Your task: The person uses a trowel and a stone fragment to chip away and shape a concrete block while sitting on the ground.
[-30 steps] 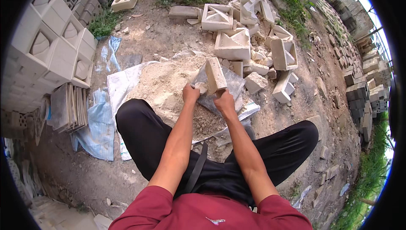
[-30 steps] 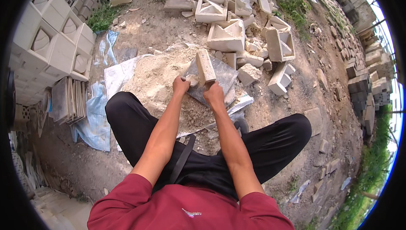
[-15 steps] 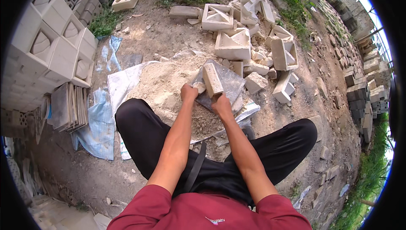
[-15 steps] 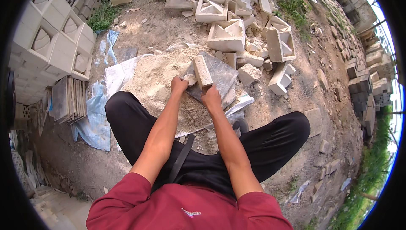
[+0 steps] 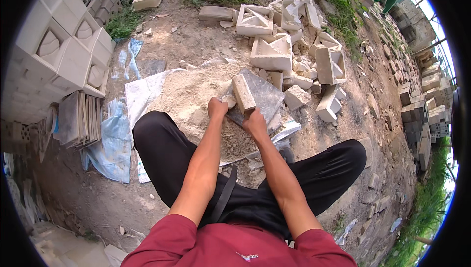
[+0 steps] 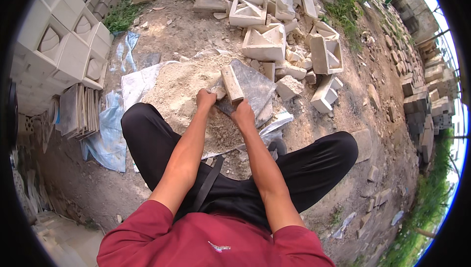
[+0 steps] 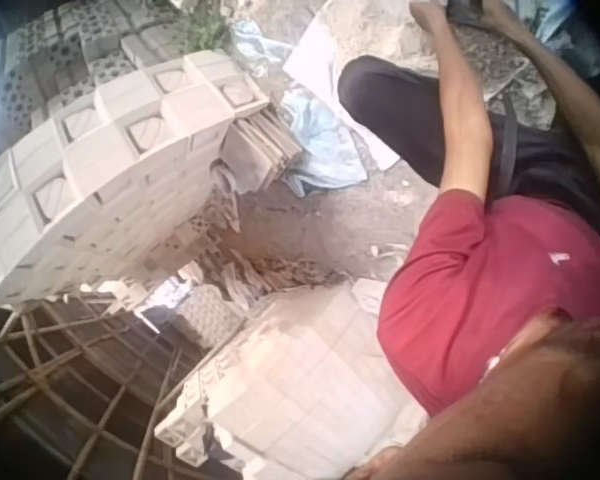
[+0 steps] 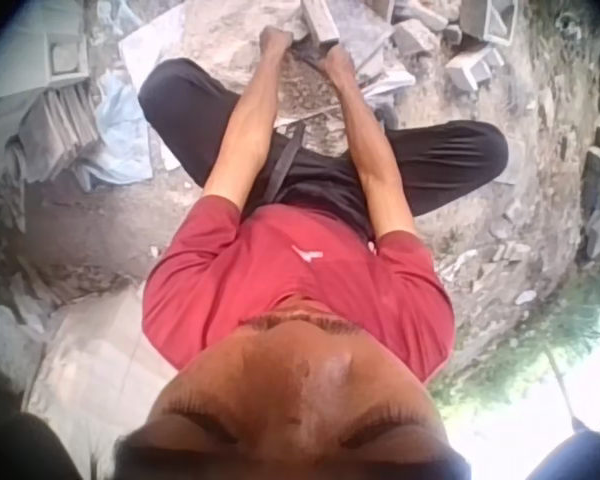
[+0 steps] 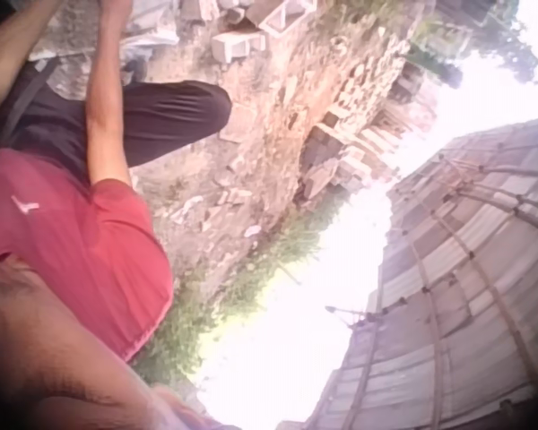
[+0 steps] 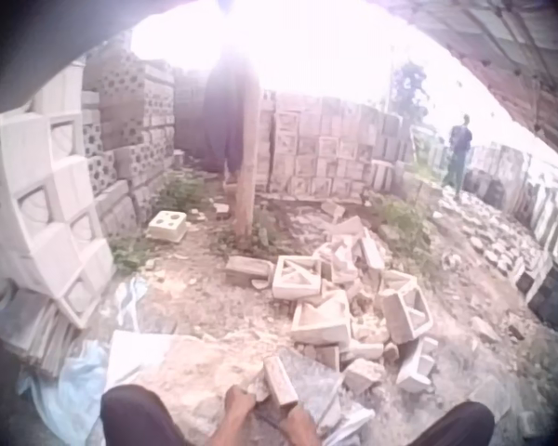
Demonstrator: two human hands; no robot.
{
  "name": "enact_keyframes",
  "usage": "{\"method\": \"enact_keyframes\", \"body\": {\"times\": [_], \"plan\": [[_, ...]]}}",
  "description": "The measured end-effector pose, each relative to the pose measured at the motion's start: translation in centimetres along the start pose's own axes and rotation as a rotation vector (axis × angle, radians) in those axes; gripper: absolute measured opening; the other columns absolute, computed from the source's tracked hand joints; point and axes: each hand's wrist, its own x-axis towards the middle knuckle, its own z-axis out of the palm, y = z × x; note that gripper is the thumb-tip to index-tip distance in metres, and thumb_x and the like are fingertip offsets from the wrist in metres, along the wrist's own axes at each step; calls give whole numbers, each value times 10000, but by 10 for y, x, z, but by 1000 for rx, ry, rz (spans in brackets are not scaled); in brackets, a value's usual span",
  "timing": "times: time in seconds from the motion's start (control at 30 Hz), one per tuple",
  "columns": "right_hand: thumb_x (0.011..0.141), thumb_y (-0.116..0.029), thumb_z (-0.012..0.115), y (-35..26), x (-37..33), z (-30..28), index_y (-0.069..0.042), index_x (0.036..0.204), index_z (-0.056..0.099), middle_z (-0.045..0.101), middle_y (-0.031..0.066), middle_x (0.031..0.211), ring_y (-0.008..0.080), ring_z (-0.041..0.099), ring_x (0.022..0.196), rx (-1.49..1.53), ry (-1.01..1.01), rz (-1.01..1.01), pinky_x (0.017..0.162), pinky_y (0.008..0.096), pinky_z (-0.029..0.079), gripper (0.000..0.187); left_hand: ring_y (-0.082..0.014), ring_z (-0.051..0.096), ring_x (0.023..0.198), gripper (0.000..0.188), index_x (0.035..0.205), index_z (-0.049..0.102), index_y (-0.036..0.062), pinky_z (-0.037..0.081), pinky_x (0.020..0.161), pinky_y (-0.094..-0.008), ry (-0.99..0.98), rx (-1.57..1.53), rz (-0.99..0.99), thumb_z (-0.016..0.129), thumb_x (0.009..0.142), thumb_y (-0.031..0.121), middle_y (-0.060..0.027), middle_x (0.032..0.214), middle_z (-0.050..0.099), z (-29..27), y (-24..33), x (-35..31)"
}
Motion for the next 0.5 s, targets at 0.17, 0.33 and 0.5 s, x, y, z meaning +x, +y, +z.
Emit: {"method": "enact_keyframes", "body": {"times": [0.17,0.33,0.5], "plan": [[751,-139,646,-11,7,-9,99,1146,463,632,334,998,478,620,963,23,-40,18,869,495,502,496,-361,647,984,347,993,640,-5,516,854,-438,5,36,5,672,718,203,-208,1035,671,-4,-12,3],[741,-152,652,0,1,1,119,1191,459,630,334,1020,474,616,990,75,36,78,886,481,500,560,-362,648,990,370,1006,640,-10,516,866,-425,-55,-24,-8,688,709,206,-210,1000,678,-3,-9,6],[737,-184,676,-9,18,-21,128,1189,460,633,331,1024,472,614,994,119,-70,94,890,471,500,590,-370,649,961,338,959,648,-5,513,855,-426,-12,0,47,697,704,211,-210,978,679,-2,-14,7]]}}
